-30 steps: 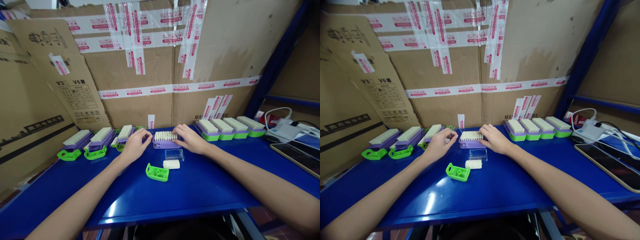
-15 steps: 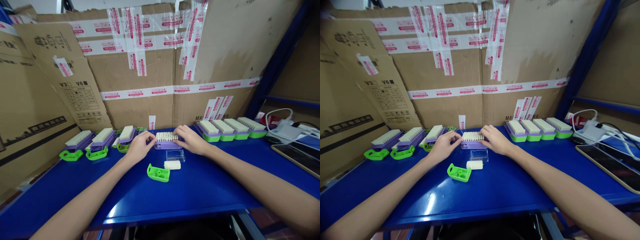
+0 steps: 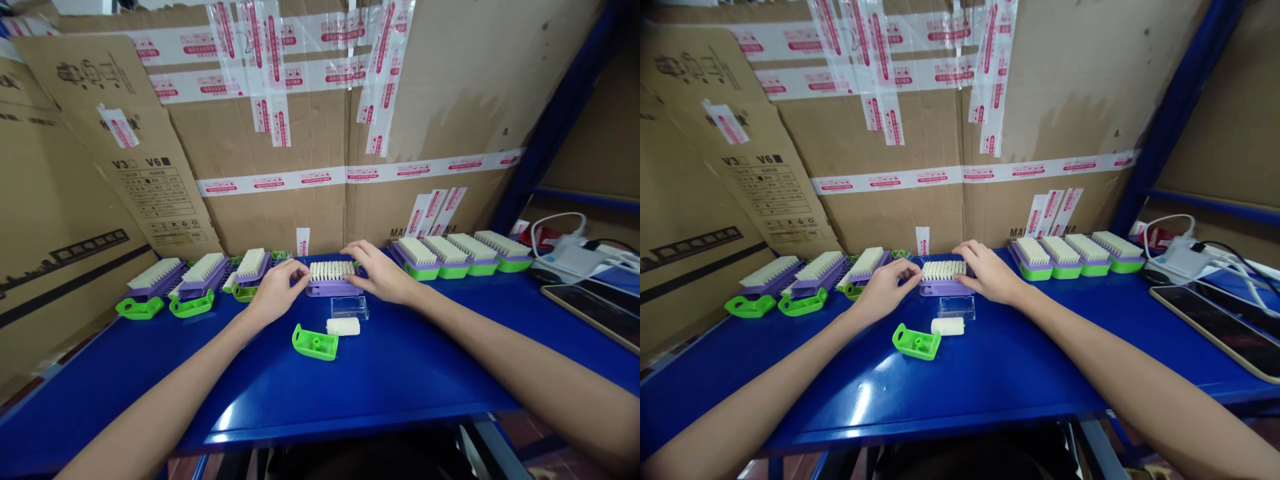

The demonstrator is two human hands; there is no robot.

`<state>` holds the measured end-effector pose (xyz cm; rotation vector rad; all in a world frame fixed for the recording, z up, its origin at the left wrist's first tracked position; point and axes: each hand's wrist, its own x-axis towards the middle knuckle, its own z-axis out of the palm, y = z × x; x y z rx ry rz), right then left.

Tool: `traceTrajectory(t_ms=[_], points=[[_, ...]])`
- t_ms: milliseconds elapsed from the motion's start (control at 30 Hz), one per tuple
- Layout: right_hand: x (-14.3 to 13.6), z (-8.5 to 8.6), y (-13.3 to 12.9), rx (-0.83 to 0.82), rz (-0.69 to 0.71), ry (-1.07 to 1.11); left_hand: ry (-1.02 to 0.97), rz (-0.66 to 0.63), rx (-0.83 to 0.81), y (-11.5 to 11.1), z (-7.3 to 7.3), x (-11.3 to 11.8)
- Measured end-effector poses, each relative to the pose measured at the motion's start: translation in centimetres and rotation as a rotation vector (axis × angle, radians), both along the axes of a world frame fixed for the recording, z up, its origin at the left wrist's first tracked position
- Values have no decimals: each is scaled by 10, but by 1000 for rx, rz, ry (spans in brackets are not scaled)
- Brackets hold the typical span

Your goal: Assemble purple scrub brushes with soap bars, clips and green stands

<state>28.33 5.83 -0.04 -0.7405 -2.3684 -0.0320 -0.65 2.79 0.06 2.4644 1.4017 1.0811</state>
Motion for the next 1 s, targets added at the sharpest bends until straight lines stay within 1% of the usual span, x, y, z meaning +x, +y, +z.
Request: traceTrajectory(t_ms=[167,300,500,633,733,1000], points=[[0,-6,8,-18,-26,-113,-15,-65,-52,-2,-1,5],[4,-10,15,-48,-52,-216,-6,-79,-51,-5,0,5],[11,-9,17,-69,-61,-206,63,-80,-8,-6,3,3],[13,-9,16,-79,-61,-195,46,-144,-46,-10,5,5],[14,-8,17,-76,-66,-201,75,-178,-60,-12,6,5],[17,-8,18,-62,-71,-205,219,-121,30,-13,9,-3]])
